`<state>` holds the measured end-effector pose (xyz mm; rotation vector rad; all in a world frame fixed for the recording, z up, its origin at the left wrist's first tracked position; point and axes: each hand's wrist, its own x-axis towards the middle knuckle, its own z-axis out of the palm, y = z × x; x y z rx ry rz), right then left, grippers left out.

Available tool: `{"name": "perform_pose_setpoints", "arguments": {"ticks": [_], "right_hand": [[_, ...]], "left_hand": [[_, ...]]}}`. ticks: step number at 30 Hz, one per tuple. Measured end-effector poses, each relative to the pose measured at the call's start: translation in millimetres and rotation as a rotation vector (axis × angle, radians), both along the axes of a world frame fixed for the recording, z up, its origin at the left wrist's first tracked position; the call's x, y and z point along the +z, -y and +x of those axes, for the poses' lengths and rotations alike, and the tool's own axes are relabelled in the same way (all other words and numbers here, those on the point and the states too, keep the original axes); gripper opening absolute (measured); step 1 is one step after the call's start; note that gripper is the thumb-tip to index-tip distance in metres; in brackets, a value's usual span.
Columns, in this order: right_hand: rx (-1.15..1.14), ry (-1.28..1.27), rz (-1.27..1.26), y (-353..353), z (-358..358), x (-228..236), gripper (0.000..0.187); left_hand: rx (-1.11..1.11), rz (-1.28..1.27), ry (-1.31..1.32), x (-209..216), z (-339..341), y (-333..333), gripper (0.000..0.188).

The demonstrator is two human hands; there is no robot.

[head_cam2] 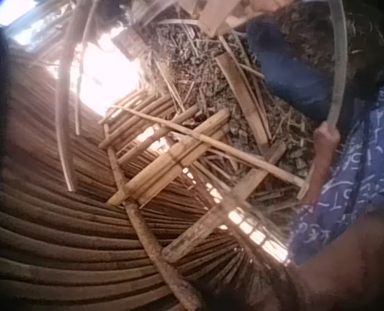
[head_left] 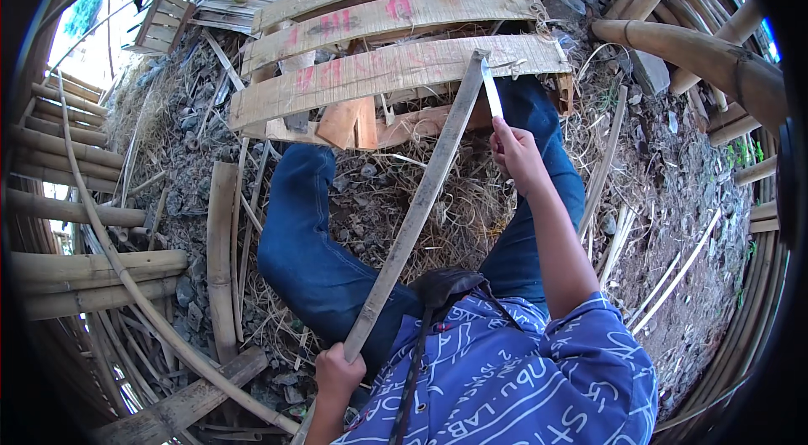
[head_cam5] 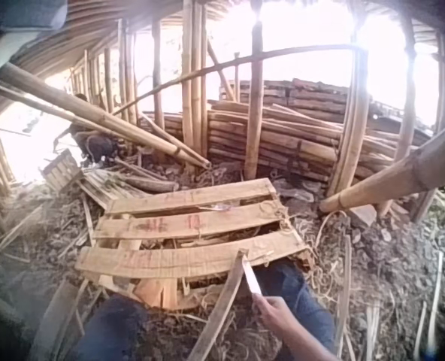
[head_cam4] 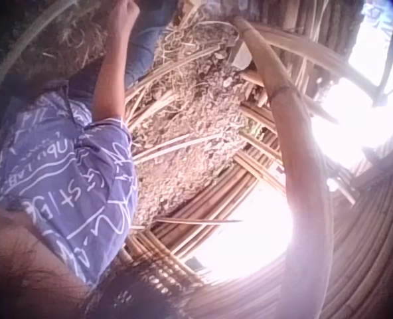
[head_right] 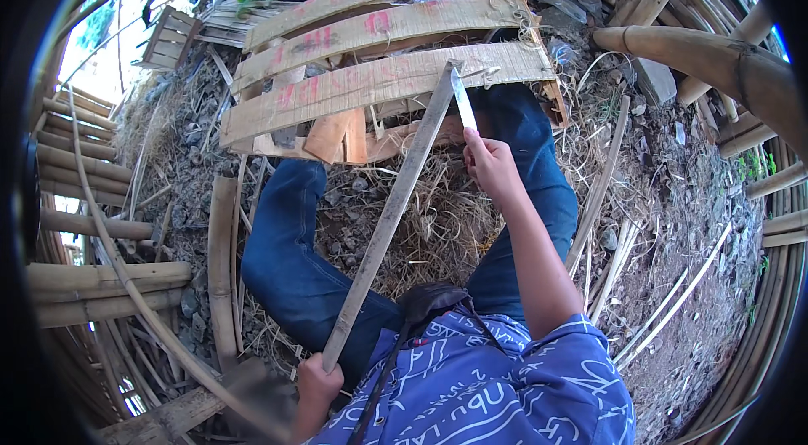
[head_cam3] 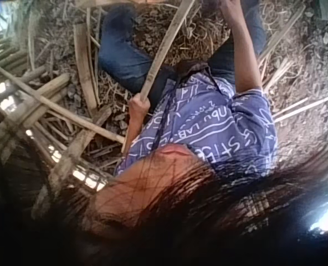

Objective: The person uses a knife to shave the outer layer off a strip of bamboo while seated outdoors. They hold the bamboo strip with their left hand and move the knife along the length of the strip with their right hand to remove bark and smooth the surface.

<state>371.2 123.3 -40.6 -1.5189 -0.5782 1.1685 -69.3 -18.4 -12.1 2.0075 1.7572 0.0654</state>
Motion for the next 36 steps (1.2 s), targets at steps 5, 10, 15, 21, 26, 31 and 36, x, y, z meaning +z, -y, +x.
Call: {"name": "perform_pose_setpoints", "arguments": {"ticks": [5,10,15,21,26,31,36], "right_hand": [[-0.076,0.026,-0.056,-3.9,4.2,12.9,0.048],[-0.092,-0.1,-0.021,-3.4,1.7,17.0,0.049],[0.115,0.166,0.018,-8.5,-15.6,15.0,0.05],[0.087,0.229,-0.055,-13.5,-19.1,9.0,0.053],[0.181,0.345,-0.129,-15.2,-8.4,6.8,0.053],[0.306,0.379,-0.153,-12.6,-21.5,18.8,0.054],[0.339,0.322,-0.128,-5.1,-27.2,10.5,0.049]], "left_hand": [[-0.027,0.013,-0.008,-1.2,-1.2,0.1,0.018],[0.007,0.023,-0.024,1.8,0.8,1.6,0.019],[0.02,0.003,-0.035,0.9,-0.7,1.4,0.019],[0.034,-0.015,-0.032,3.4,1.9,-0.1,0.019],[0.058,-0.017,0.003,1.0,0.8,2.1,0.018],[0.059,-0.019,0.005,0.8,0.3,1.4,0.017],[0.055,-0.022,0.004,-0.9,0.4,0.9,0.017]]}}
